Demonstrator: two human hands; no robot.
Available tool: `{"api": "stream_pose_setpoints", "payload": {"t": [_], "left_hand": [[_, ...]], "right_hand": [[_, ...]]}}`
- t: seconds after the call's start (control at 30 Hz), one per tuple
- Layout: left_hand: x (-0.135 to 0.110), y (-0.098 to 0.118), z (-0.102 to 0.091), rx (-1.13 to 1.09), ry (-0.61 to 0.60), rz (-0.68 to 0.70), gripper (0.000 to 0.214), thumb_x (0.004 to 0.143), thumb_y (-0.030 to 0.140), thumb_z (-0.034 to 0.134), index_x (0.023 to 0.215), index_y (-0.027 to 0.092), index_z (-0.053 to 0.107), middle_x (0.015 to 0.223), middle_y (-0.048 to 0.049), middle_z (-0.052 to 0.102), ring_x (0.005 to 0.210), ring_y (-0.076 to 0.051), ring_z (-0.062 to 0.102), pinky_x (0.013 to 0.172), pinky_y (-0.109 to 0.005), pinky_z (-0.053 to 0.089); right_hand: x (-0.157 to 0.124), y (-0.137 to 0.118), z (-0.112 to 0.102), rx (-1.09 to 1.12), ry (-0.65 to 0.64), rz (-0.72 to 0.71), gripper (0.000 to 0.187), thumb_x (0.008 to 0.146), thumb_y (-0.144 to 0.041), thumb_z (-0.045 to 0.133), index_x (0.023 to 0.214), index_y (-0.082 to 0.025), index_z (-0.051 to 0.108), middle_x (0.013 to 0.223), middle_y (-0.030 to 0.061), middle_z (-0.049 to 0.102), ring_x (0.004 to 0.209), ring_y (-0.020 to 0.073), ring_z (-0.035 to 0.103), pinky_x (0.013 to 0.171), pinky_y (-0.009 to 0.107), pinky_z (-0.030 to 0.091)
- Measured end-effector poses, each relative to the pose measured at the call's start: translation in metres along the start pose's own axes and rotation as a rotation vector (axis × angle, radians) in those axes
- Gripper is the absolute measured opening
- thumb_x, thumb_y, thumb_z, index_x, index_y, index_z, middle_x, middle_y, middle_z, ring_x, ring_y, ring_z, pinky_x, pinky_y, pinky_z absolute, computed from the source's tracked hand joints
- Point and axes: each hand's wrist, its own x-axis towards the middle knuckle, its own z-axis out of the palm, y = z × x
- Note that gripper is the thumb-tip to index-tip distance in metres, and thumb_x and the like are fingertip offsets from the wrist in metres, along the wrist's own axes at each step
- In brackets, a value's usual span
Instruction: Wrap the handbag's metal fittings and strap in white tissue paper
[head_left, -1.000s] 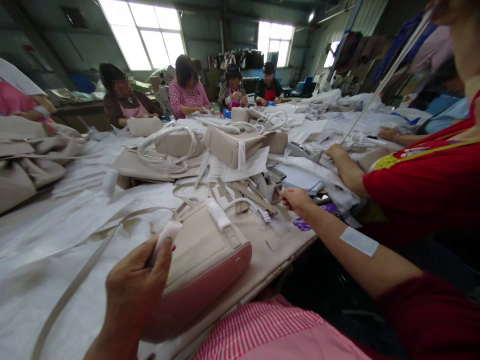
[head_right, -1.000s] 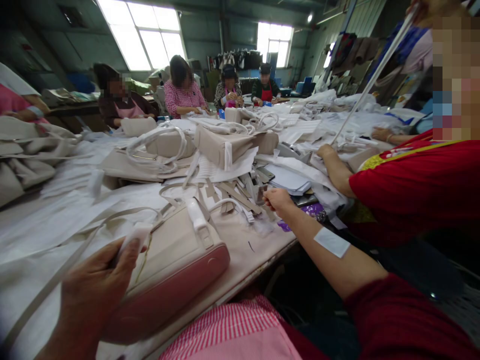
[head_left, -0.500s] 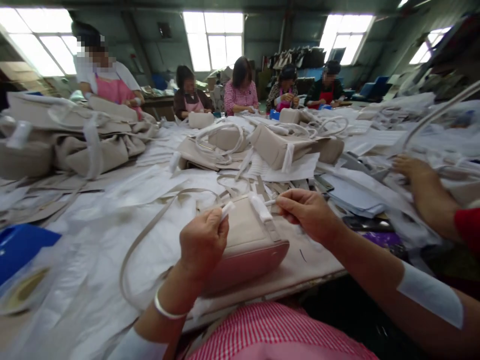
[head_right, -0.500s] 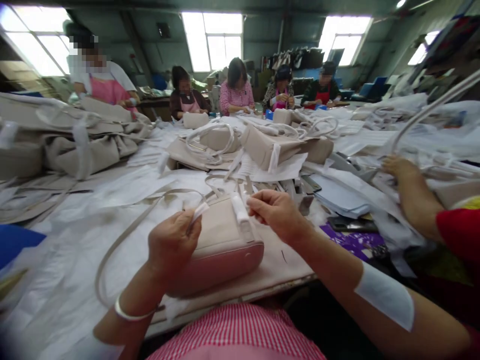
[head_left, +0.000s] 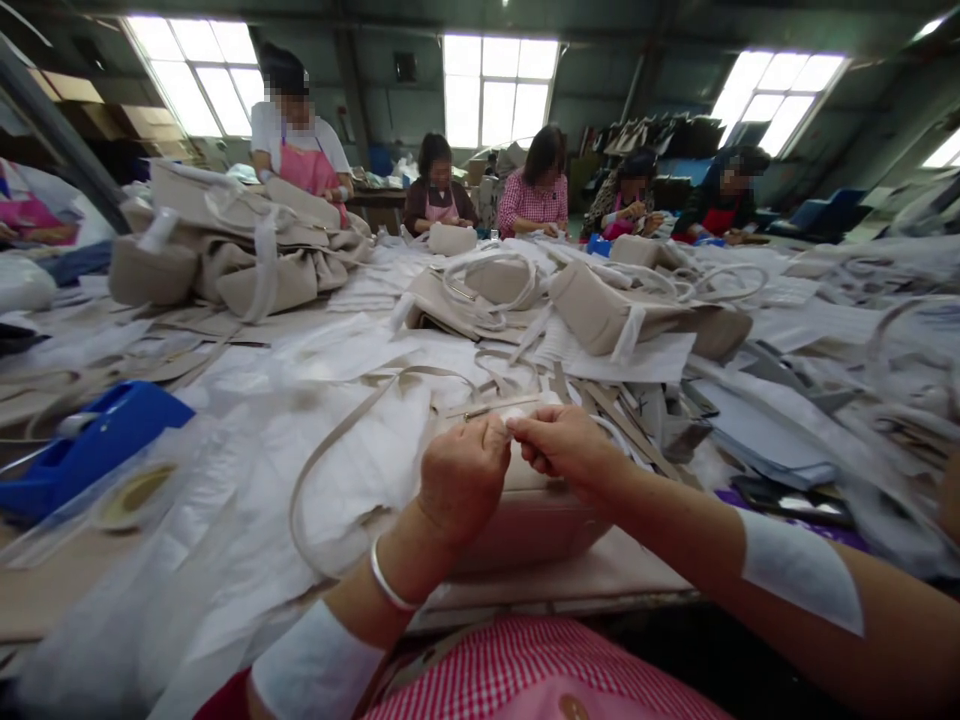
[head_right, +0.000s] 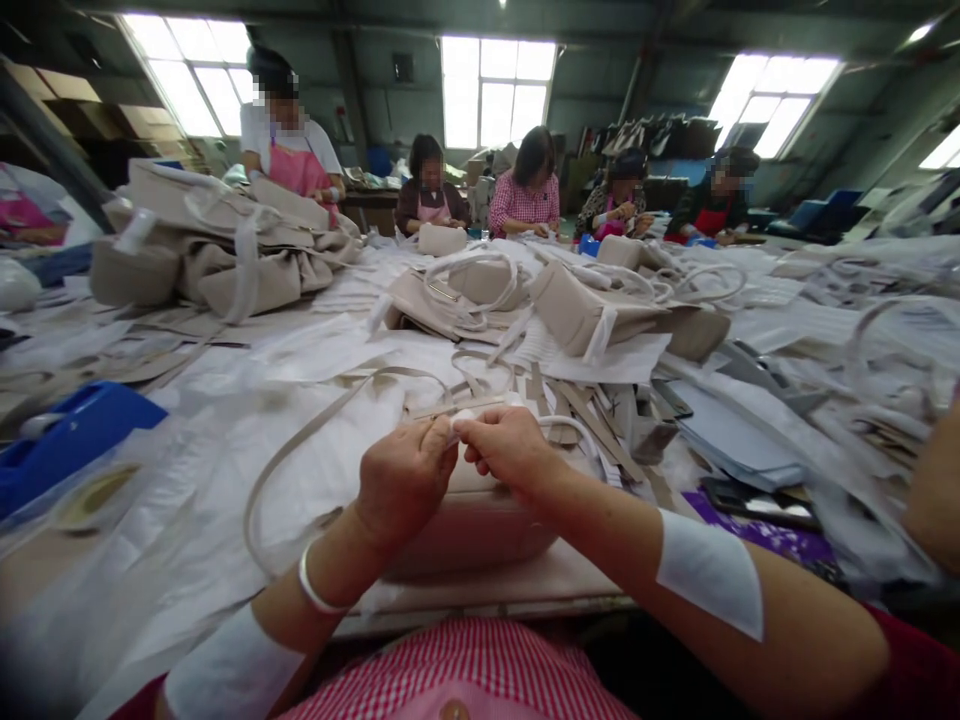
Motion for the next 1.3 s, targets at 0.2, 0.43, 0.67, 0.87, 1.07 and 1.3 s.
{"api": "stream_pose_setpoints", "payload": {"t": [0.2,0.43,0.67,0.87,1.07,1.3], "left_hand": [[0.001,-0.002,-0.003,-0.067,-0.104,-0.058,0.027,0.095,0.019,0.053,0.120,0.013,0.060,0.084,-0.0092,0.073,0.074,-0.022,0.068,0.062,-0.031,0.045],[0.007,-0.002,0.001,-0.161,-0.214,-0.216,0.018,0.095,0.024,0.050,0.092,0.015,0.066,0.083,-0.0110,0.072,0.073,-0.025,0.066,0.062,-0.033,0.044],[0.015,-0.007,-0.004,-0.476,-0.227,-0.423,0.019,0.091,0.021,0.051,0.083,0.016,0.068,0.075,-0.0075,0.070,0.069,-0.020,0.063,0.064,-0.030,0.042],[0.018,-0.016,-0.012,-0.830,-0.296,-0.648,0.025,0.091,0.031,0.055,0.084,0.014,0.071,0.067,-0.0042,0.068,0.060,-0.015,0.059,0.059,-0.026,0.043],[0.012,-0.024,-0.015,-1.246,-0.294,-0.663,0.033,0.094,0.042,0.054,0.095,0.014,0.071,0.072,-0.0030,0.065,0.057,-0.011,0.053,0.054,-0.023,0.043],[0.008,-0.028,-0.015,-1.464,-0.228,-0.683,0.032,0.094,0.044,0.056,0.093,0.015,0.069,0.073,-0.0030,0.064,0.057,-0.011,0.050,0.053,-0.023,0.041]], "right_hand": [[-0.002,-0.004,0.001,-0.074,0.008,-0.064,0.028,0.078,-0.033,0.066,0.056,-0.016,0.059,0.051,-0.0002,0.059,0.040,0.0075,0.044,0.037,0.020,0.029],[-0.013,0.000,-0.001,-0.499,0.110,-0.549,0.016,0.083,-0.020,0.060,0.075,-0.022,0.074,0.072,0.0017,0.073,0.070,0.0179,0.064,0.068,0.029,0.046],[-0.006,0.013,0.008,-0.507,0.255,-0.553,0.011,0.083,-0.026,0.064,0.092,-0.020,0.061,0.065,-0.0006,0.064,0.058,0.0164,0.058,0.059,0.028,0.042],[0.003,0.011,0.013,-0.467,0.242,-0.584,0.012,0.086,-0.027,0.062,0.091,-0.021,0.053,0.064,-0.0023,0.064,0.057,0.0146,0.059,0.058,0.026,0.042],[0.011,0.009,0.013,-0.405,0.205,-0.498,0.026,0.085,-0.033,0.065,0.103,-0.020,0.053,0.060,-0.0042,0.064,0.053,0.0149,0.060,0.054,0.025,0.041],[0.014,0.011,0.015,-0.205,-0.027,-0.498,0.038,0.093,-0.043,0.056,0.063,-0.020,0.058,0.057,-0.0024,0.058,0.052,0.0109,0.050,0.051,0.024,0.037]]}}
